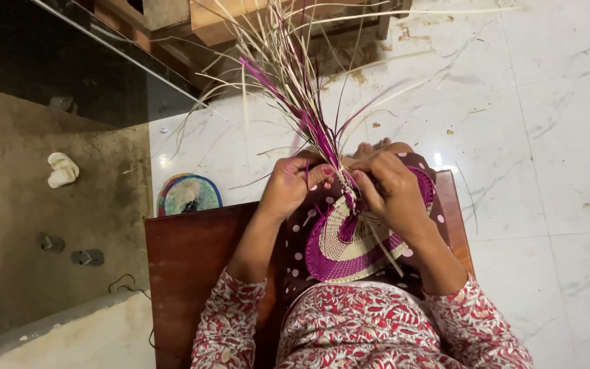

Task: Weaving a circular fan using dried plant fibers and a frame

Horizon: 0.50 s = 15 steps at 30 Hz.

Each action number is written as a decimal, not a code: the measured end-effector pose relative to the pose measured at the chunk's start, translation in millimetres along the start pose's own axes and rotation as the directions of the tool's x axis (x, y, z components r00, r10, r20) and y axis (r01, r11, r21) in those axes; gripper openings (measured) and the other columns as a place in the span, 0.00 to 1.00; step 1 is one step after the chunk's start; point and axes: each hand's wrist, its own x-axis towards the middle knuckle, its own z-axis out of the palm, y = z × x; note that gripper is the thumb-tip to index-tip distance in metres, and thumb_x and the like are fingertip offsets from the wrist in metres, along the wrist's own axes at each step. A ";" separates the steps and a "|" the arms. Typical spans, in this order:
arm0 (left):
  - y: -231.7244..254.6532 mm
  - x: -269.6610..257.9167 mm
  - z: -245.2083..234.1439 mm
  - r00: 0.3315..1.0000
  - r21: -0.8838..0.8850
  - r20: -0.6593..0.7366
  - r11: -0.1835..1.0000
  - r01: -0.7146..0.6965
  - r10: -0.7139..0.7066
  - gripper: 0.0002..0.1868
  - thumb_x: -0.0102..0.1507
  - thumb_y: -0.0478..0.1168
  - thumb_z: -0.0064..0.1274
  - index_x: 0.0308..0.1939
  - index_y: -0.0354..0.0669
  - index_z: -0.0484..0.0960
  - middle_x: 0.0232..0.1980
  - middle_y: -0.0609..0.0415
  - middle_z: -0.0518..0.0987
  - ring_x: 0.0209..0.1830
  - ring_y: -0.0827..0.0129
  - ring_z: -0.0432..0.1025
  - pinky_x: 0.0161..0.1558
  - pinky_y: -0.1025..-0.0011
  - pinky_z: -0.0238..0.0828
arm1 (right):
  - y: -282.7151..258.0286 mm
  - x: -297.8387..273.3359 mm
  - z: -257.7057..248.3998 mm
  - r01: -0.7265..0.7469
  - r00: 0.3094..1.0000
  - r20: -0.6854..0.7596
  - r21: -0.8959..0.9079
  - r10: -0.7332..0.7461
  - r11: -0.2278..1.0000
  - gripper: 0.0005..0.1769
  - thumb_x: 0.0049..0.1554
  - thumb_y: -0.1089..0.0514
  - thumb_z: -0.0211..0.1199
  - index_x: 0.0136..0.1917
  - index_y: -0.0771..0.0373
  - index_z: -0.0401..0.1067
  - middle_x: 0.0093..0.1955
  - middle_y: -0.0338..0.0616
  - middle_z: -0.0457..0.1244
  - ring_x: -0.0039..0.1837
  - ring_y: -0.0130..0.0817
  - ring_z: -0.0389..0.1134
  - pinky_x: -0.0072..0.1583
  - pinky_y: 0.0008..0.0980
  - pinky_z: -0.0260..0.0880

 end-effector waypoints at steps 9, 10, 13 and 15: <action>15.7 12.2 -18.1 0.984 0.193 0.165 0.977 -0.096 0.064 0.04 0.60 0.35 0.68 0.31 0.41 0.88 0.29 0.52 0.82 0.35 0.73 0.73 0.46 0.71 0.73 | -42.4 -1.1 -17.6 -0.023 0.994 -0.105 0.062 0.029 0.998 0.09 0.64 0.56 0.62 0.44 0.60 0.78 0.37 0.46 0.65 0.41 0.41 0.66 0.46 0.37 0.68; 0.6 10.3 -23.6 0.984 0.195 0.167 0.976 -0.096 0.063 0.04 0.60 0.35 0.68 0.31 0.41 0.88 0.29 0.52 0.82 0.35 0.73 0.73 0.46 0.71 0.73 | -46.6 -2.1 -13.4 -0.023 0.994 -0.108 0.064 0.030 0.998 0.09 0.64 0.56 0.62 0.44 0.60 0.78 0.37 0.46 0.65 0.41 0.41 0.66 0.46 0.37 0.68; -21.9 10.8 -29.4 0.988 0.151 0.128 0.986 0.071 -0.091 0.08 0.58 0.38 0.71 0.39 0.40 0.89 0.38 0.53 0.86 0.40 0.72 0.76 0.53 0.72 0.71 | -59.1 -2.0 -3.8 -0.005 0.999 0.034 -0.133 0.009 0.991 0.12 0.61 0.53 0.66 0.38 0.60 0.78 0.34 0.46 0.65 0.37 0.45 0.68 0.40 0.38 0.70; -7.1 16.3 -18.7 0.989 0.153 0.132 0.987 0.047 -0.067 0.10 0.58 0.37 0.70 0.43 0.41 0.89 0.41 0.52 0.86 0.44 0.70 0.76 0.56 0.66 0.71 | -68.4 0.3 -0.7 0.015 0.999 0.048 -0.275 -0.001 0.961 0.14 0.59 0.49 0.68 0.37 0.61 0.77 0.32 0.41 0.63 0.35 0.39 0.68 0.38 0.33 0.69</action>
